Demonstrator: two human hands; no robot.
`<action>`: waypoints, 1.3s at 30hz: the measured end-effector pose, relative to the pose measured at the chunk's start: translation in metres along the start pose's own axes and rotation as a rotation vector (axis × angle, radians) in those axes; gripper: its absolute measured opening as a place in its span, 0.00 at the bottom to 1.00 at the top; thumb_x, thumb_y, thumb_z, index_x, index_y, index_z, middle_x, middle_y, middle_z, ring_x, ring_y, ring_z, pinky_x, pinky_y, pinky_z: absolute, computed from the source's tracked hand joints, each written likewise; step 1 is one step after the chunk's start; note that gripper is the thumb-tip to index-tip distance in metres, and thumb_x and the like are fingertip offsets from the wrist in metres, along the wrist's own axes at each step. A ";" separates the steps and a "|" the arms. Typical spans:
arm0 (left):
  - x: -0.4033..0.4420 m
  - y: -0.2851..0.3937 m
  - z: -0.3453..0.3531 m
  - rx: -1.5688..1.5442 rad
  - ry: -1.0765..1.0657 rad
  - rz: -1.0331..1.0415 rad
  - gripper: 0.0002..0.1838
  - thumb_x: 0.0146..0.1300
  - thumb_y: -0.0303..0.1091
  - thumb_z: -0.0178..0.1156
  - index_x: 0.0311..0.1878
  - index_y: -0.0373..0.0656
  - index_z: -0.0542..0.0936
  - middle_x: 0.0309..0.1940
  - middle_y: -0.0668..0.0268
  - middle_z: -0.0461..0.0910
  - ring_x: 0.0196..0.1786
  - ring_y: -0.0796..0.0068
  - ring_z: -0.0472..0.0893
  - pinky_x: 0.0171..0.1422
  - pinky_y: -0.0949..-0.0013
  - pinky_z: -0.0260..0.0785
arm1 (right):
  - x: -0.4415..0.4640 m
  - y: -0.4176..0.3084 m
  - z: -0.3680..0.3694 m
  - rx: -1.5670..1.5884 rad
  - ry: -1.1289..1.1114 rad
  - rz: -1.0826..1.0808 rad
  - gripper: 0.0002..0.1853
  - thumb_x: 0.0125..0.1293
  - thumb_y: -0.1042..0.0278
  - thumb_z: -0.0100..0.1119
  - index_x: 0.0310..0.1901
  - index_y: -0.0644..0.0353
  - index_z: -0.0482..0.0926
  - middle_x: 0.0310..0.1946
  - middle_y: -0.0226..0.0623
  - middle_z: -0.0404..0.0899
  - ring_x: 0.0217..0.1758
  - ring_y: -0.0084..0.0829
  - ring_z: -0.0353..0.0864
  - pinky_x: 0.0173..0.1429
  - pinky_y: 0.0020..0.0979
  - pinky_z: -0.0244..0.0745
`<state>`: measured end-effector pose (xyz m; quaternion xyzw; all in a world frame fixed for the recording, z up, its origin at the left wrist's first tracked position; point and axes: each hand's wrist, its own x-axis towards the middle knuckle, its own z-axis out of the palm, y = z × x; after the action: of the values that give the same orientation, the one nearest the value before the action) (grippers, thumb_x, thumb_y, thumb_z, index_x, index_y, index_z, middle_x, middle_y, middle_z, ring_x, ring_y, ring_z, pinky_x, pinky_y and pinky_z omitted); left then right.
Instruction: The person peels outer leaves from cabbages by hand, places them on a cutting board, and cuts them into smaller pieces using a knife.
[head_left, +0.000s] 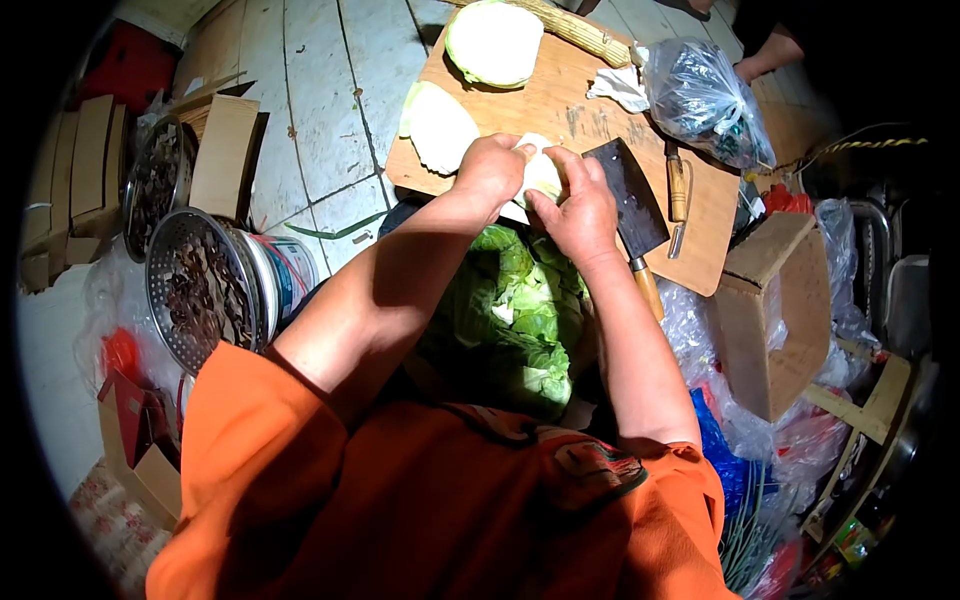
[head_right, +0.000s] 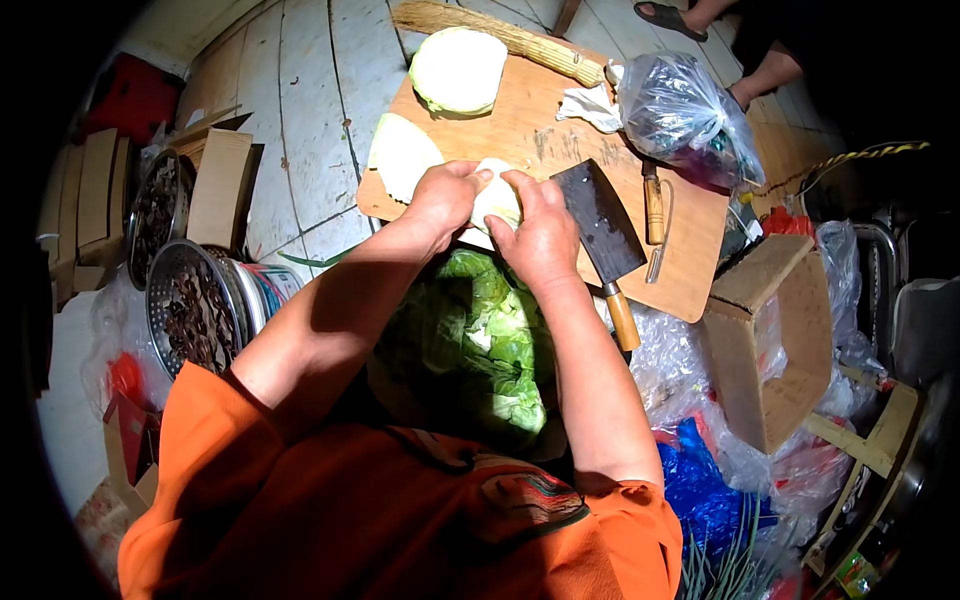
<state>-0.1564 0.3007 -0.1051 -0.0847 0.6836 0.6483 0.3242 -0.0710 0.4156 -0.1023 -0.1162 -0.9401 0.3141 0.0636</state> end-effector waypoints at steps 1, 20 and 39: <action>-0.001 0.001 0.000 -0.003 0.002 -0.002 0.16 0.70 0.33 0.54 0.55 0.31 0.76 0.38 0.59 0.82 0.33 0.73 0.80 0.32 0.72 0.74 | 0.000 0.001 0.001 0.005 0.019 -0.013 0.29 0.49 0.60 0.73 0.55 0.42 0.73 0.43 0.40 0.74 0.45 0.46 0.80 0.48 0.42 0.77; -0.004 0.004 -0.001 0.052 -0.017 -0.004 0.15 0.69 0.35 0.57 0.53 0.36 0.78 0.35 0.64 0.82 0.29 0.79 0.78 0.25 0.76 0.69 | 0.002 -0.008 -0.007 -0.052 0.014 -0.067 0.31 0.47 0.59 0.75 0.53 0.52 0.73 0.50 0.44 0.74 0.50 0.46 0.77 0.53 0.40 0.75; 0.015 -0.013 -0.002 0.462 -0.026 0.183 0.18 0.67 0.32 0.58 0.56 0.32 0.75 0.42 0.56 0.82 0.42 0.67 0.82 0.48 0.68 0.74 | -0.007 0.001 0.008 -0.063 0.197 -0.048 0.19 0.49 0.62 0.70 0.39 0.57 0.72 0.37 0.40 0.77 0.38 0.43 0.80 0.42 0.38 0.78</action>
<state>-0.1610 0.3017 -0.1244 0.0623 0.8141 0.5027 0.2839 -0.0652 0.4102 -0.1098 -0.1257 -0.9412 0.2700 0.1595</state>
